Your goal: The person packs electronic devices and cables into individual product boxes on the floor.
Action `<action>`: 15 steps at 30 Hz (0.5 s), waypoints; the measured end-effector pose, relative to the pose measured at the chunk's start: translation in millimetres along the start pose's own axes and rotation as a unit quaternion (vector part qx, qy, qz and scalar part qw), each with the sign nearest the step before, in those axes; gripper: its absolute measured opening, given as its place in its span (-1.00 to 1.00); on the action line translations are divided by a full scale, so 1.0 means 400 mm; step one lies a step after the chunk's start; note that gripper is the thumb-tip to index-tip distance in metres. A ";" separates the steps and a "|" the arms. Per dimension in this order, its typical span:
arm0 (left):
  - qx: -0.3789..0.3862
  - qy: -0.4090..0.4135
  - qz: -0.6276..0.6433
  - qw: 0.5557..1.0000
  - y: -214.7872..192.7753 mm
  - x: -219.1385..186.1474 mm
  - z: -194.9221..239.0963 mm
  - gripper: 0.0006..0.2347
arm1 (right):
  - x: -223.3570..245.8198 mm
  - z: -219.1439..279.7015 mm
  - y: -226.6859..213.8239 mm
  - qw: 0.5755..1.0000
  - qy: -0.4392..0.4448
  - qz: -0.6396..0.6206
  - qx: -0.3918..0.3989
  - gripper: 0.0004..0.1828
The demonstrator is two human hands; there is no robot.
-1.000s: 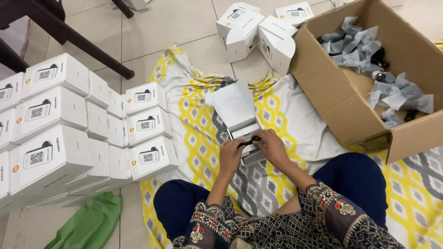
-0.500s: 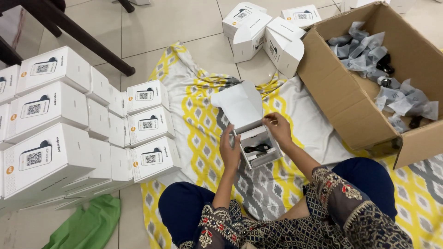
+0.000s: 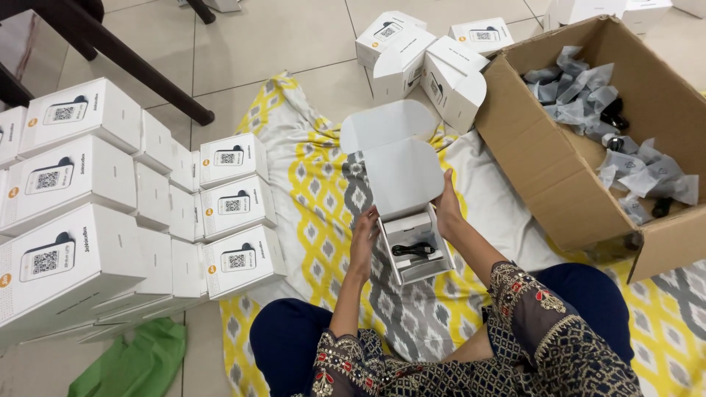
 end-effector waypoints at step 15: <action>-0.017 -0.029 -0.073 0.997 0.000 0.050 0.023 -0.68 | 0.064 0.188 -0.108 0.981 0.014 0.189 0.041 -0.42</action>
Point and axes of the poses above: each hand's wrist, its own z-axis away from the middle knuckle, its own y-axis out of the palm, x = y × z, the point moved 3 cm from there along -z, towards the middle knuckle, and after that the axes turned 12 degrees about -z, right-handed, at the moved point
